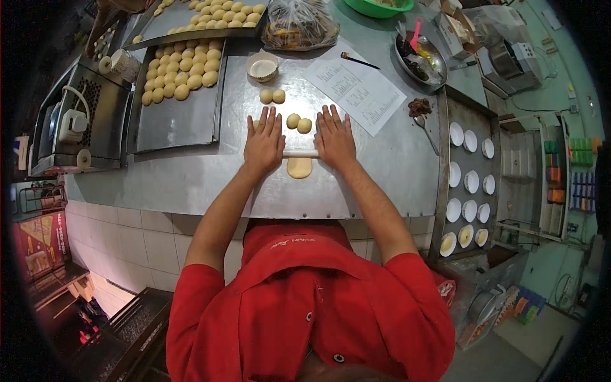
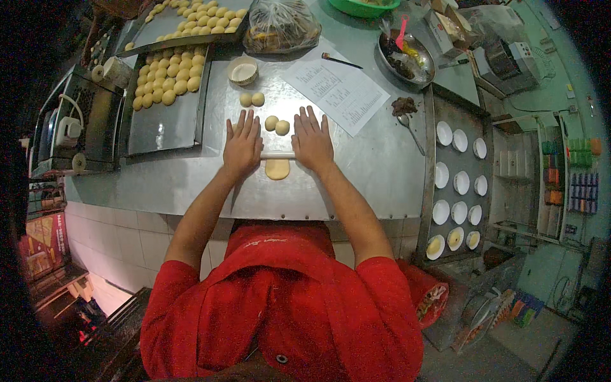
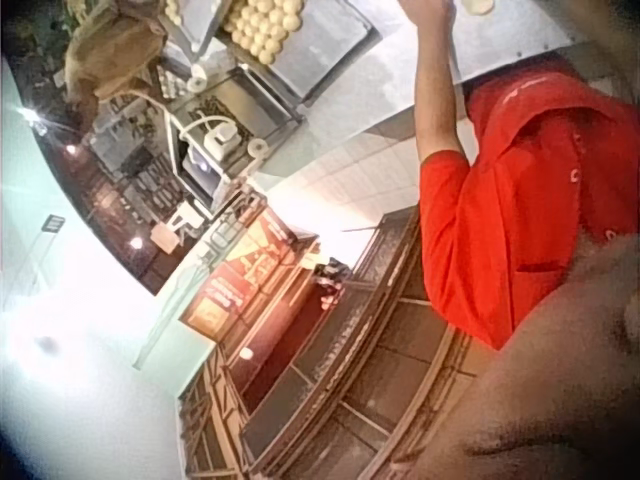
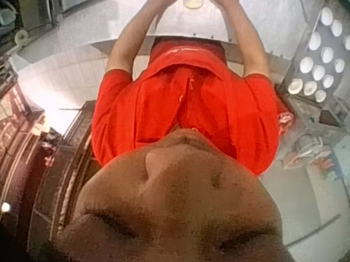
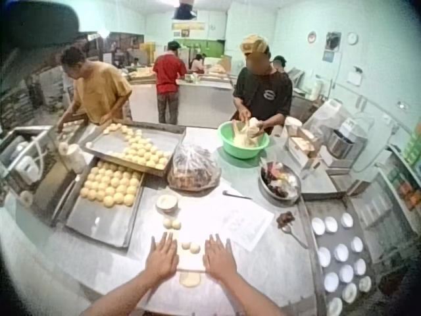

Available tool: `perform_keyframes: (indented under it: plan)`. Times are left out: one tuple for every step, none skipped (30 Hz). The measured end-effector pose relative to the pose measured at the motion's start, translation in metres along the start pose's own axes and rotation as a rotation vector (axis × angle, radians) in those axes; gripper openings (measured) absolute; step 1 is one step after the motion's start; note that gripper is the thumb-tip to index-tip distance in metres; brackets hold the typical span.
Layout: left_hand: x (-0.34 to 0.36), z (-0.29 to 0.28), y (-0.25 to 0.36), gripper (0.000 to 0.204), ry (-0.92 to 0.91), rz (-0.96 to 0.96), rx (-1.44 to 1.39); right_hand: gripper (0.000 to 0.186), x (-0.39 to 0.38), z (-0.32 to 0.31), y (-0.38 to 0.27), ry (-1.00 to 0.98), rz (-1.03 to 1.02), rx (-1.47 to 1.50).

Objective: Shape dough balls into flat discs, add filling, and roll them into long cylinders.

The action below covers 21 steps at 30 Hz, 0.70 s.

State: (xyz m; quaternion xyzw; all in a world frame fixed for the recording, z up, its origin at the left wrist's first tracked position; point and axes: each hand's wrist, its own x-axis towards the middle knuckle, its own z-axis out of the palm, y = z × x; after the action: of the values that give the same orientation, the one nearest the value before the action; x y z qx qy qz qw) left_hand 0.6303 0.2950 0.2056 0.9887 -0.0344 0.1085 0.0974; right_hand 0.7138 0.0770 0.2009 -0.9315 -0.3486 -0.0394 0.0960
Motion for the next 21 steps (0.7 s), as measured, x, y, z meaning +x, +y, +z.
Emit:
perform_keyframes:
  plan:
    - [-0.009,0.001,0.005,0.065,-0.016,-0.008,-0.004,0.062,-0.014,0.001,-0.007,-0.022,0.016,0.001]
    - [-0.021,0.001,0.01,0.065,-0.018,-0.008,-0.006,0.061,-0.027,-0.003,-0.014,-0.043,0.03,-0.001]
    - [-0.037,0.0,0.016,0.067,-0.052,-0.027,-0.066,0.057,-0.042,-0.008,-0.023,-0.025,0.041,-0.041]
    - [-0.051,0.0,0.021,0.068,-0.084,-0.04,-0.128,0.057,-0.059,-0.009,-0.03,-0.026,0.044,-0.041]
    - [-0.065,-0.001,0.026,0.068,-0.084,-0.039,-0.127,0.055,-0.076,-0.008,-0.037,-0.026,0.047,-0.005]
    - [-0.081,-0.001,0.031,0.07,-0.095,-0.027,-0.141,0.054,-0.092,-0.005,-0.043,-0.025,0.051,0.031]
    - [-0.093,-0.004,0.035,0.073,-0.103,-0.014,-0.154,0.054,-0.105,-0.002,-0.047,-0.02,0.05,0.029]
    - [-0.103,-0.008,0.04,0.073,-0.099,-0.011,-0.151,0.051,-0.118,0.002,-0.05,0.017,0.06,0.084]
    - [-0.111,-0.011,0.044,0.073,-0.124,-0.007,-0.159,0.048,-0.126,0.003,-0.053,0.055,0.071,0.139]
    - [-0.119,-0.014,0.048,0.073,-0.149,-0.002,-0.166,0.048,-0.131,0.004,-0.053,0.064,0.072,0.138]
    - [-0.125,-0.016,0.052,0.071,-0.112,-0.01,-0.207,0.044,-0.134,0.002,-0.052,0.059,0.049,0.175]
    - [-0.131,-0.016,0.051,0.071,-0.105,-0.004,-0.202,0.04,-0.135,0.0,-0.05,0.054,0.025,0.212]
    - [-0.137,-0.013,0.049,0.067,-0.06,0.05,-0.224,0.04,-0.134,-0.002,-0.045,0.064,0.025,0.211]
    - [-0.137,-0.012,0.048,0.063,-0.015,0.108,-0.246,0.035,-0.13,-0.008,-0.039,0.017,0.07,0.289]
    - [-0.129,-0.018,0.048,0.051,0.134,0.193,-0.205,0.03,-0.127,-0.013,-0.033,-0.038,0.115,0.369]
    - [-0.113,-0.014,0.046,0.051,0.136,0.195,-0.205,0.03,-0.123,-0.018,-0.026,-0.036,0.115,0.367]
    - [-0.095,-0.009,0.043,0.046,0.12,0.119,-0.384,0.03,-0.119,-0.023,-0.019,0.067,0.266,0.357]
    - [-0.077,-0.004,0.039,0.041,0.104,0.043,-0.56,0.031,-0.114,-0.026,-0.012,0.172,0.416,0.347]
    - [-0.059,0.0,0.038,0.041,0.11,0.044,-0.556,0.031,-0.11,-0.023,-0.002,0.177,0.411,0.348]
    - [-0.043,0.005,0.039,0.036,0.125,0.001,-0.456,0.032,-0.109,-0.016,0.009,0.183,0.499,0.273]
    - [-0.032,0.009,0.037,0.031,0.138,-0.042,-0.357,0.034,-0.105,-0.015,0.013,0.187,0.588,0.197]
